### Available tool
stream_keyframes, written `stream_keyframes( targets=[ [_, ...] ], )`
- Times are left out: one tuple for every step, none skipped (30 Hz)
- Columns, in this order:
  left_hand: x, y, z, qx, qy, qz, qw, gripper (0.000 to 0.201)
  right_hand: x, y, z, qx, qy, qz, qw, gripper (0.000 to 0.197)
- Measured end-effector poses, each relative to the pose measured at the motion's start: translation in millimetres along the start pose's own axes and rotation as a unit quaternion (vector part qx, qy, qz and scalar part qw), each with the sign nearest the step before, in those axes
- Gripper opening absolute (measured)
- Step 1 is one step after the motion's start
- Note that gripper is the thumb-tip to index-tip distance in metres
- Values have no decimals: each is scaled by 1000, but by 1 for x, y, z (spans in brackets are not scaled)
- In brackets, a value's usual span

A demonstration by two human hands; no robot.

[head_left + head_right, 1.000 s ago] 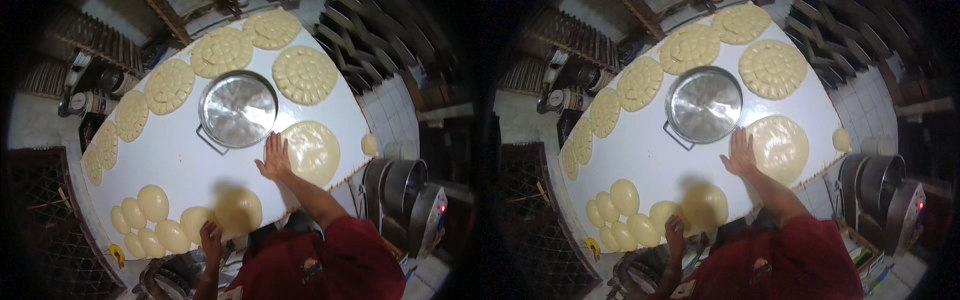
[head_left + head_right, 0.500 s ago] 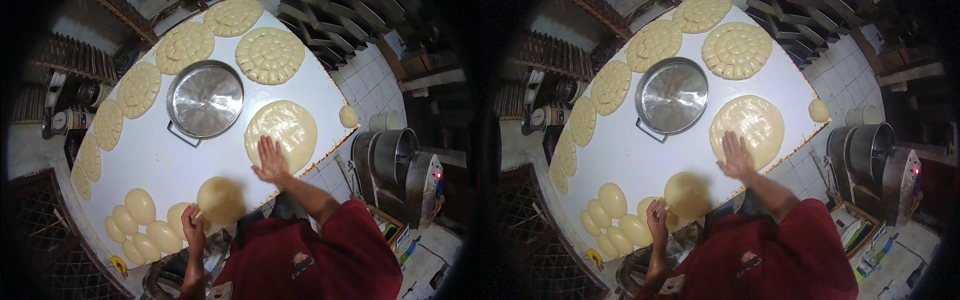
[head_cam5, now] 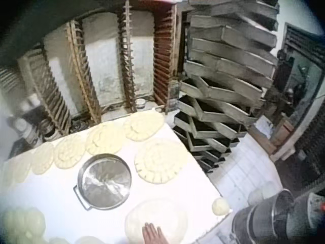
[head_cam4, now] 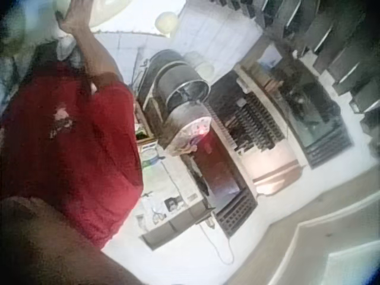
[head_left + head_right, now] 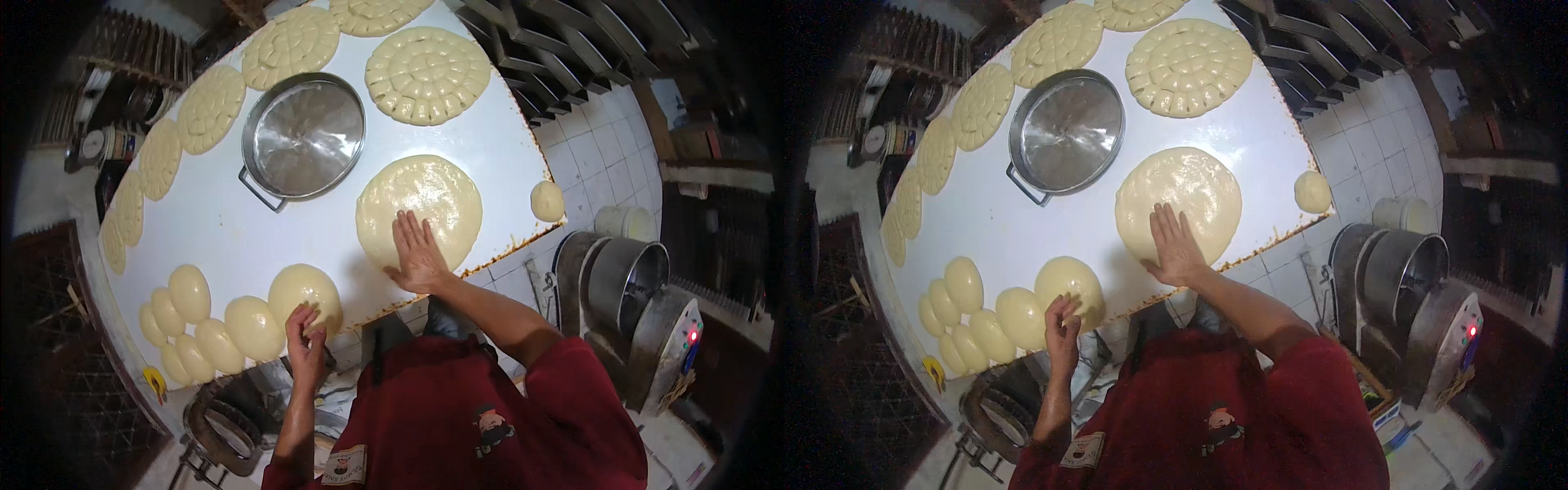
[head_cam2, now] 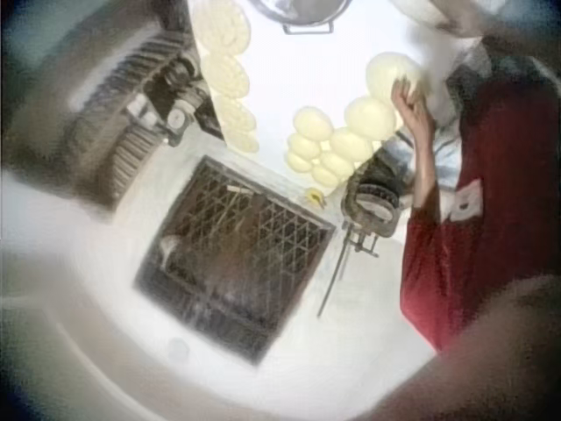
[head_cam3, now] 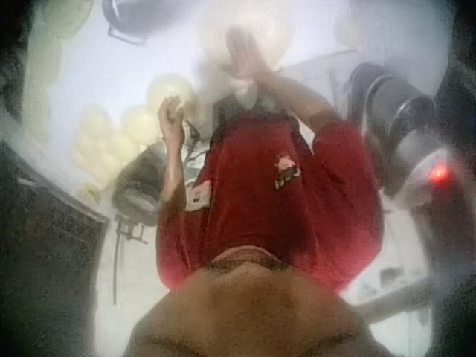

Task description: The person flattens dough balls by hand on a white table, places them into a round metal pan, and uses a manual press machine to score the dough. The person repeats this process for multiple dough units.

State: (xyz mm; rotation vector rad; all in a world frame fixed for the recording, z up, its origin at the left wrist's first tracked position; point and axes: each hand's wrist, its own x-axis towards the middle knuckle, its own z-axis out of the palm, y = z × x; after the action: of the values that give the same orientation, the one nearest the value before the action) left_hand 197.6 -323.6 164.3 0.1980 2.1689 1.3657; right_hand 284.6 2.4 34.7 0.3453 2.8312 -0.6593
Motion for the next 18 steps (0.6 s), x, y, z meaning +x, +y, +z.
stream_keyframes(
  targets=[
    [-2, -2, 5, 0, 13, 0, 1000, 49, -3, 22, 1, -27, 11, -18, 999, 103],
    [-7, -5, 11, -2, 26, -3, 1000, 49, -5, 33, -7, -54, 21, -36, 998, 103],
    [-8, -8, 22, -45, 44, -19, 998, 49, -12, 35, -21, -26, -36, -18, 999, 103],
    [-11, -10, 30, -45, 49, -30, 997, 50, -12, 37, -16, -22, -28, -29, 999, 102],
    [-9, -5, 38, -43, 51, -38, 997, 50, -9, 37, -10, -16, -17, -36, 999, 102],
    [-10, 2, 46, -41, 52, -45, 997, 50, -10, 39, -7, -10, -6, -42, 999, 102],
    [-20, 11, 54, -22, 54, -28, 998, 51, -20, 42, -6, 45, 20, -52, 997, 102],
    [-25, 13, 58, -6, 64, -28, 998, 50, -16, 52, -10, 19, 15, -54, 998, 103],
    [-28, 15, 61, 11, 73, -29, 997, 50, -9, 65, -17, -6, 11, -55, 998, 104],
    [-32, 16, 64, 26, 80, -32, 996, 50, -8, 76, -24, -33, 5, -56, 998, 105],
    [-32, 19, 68, 32, 83, -44, 995, 50, -15, 82, -31, -36, -38, -58, 997, 105],
    [-31, 18, 69, 20, 84, -44, 995, 49, -17, 82, -30, -25, -31, -61, 997, 105],
    [-29, 14, 69, 8, 84, -44, 995, 49, -17, 82, -24, -14, -24, -64, 998, 105],
    [-24, 8, 69, -5, 81, -40, 996, 49, -16, 83, -19, -5, -14, -64, 998, 105],
    [-27, 4, 67, 19, 83, -29, 996, 49, -16, 89, -18, 38, 6, -81, 996, 106],
    [-26, 2, 63, 25, 86, -34, 995, 49, -11, 101, -19, 13, 22, -65, 998, 105],
    [-30, 3, 61, 30, 93, -45, 994, 50, -1, 108, -31, -11, 33, -52, 998, 104],
    [-34, 2, 58, 37, 98, -57, 993, 50, 1, 115, -41, -33, 43, -38, 998, 103]
  ],
)
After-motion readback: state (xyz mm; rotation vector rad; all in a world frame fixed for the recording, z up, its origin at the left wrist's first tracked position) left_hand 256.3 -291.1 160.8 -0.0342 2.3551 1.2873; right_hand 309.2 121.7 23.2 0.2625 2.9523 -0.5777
